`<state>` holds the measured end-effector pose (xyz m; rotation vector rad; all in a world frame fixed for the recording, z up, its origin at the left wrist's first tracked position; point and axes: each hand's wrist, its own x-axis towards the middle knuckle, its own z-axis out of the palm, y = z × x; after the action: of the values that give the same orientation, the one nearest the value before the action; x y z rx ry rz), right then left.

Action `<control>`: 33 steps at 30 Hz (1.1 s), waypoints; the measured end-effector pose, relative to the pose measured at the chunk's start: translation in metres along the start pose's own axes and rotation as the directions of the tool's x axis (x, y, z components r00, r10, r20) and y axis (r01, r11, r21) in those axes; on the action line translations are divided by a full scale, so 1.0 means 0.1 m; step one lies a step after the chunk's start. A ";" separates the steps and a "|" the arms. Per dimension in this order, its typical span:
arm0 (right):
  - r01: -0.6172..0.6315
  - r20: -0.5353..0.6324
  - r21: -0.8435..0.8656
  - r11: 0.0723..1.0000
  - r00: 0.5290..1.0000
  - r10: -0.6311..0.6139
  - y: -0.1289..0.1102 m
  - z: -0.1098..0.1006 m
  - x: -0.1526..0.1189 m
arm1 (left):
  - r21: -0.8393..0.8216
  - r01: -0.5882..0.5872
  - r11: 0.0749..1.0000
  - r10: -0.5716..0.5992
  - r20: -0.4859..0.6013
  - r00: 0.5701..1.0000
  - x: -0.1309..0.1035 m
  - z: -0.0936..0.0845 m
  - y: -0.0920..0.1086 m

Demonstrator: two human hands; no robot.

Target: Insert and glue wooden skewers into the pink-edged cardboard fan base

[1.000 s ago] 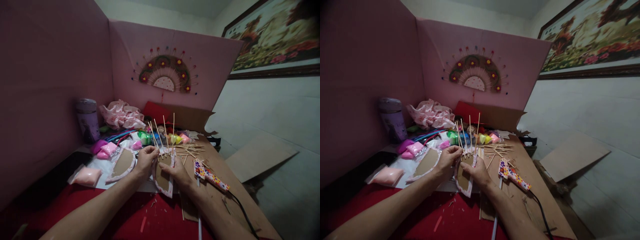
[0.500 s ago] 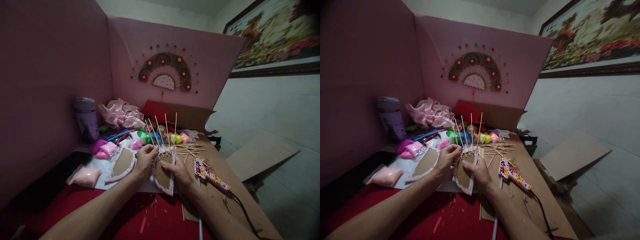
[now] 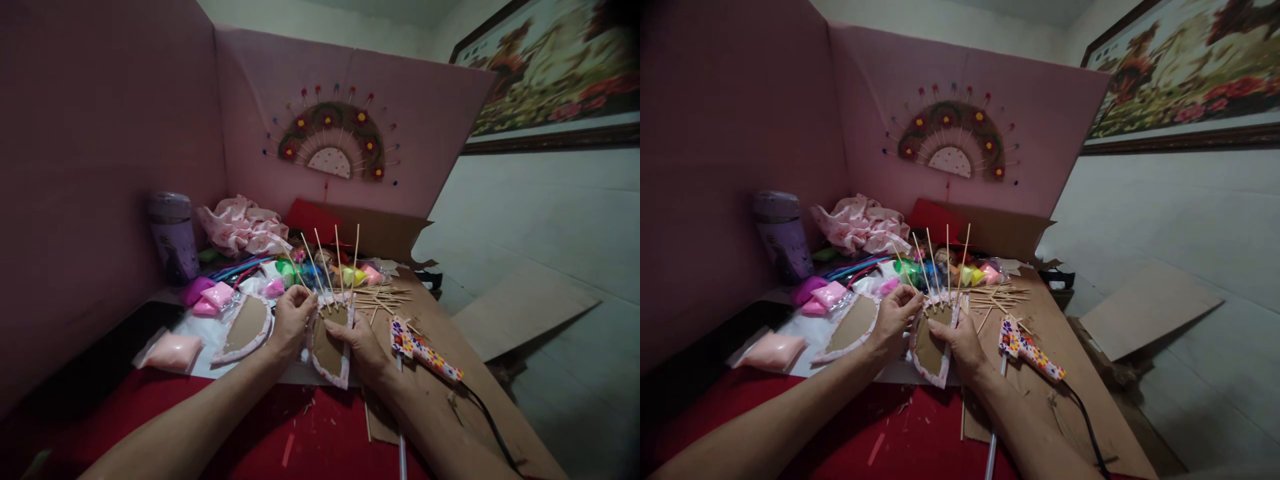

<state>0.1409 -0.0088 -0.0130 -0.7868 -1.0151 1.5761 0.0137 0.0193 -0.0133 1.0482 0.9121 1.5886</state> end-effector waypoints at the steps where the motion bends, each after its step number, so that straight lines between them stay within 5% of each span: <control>1: -0.002 -0.001 -0.001 1.000 1.000 0.002 0.00 0.00 0.00 | -0.005 -0.001 1.000 0.001 0.003 1.000 0.00 0.00 -0.01; 33: -0.028 -0.020 -0.020 0.999 0.999 0.027 0.03 -0.05 0.02 | -0.026 0.005 1.000 -0.005 0.012 1.000 0.01 0.00 -0.02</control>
<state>0.1438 -0.0063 -0.0183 -0.8315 -1.0109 1.5808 0.0145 0.0211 -0.0146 1.0361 0.8831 1.5842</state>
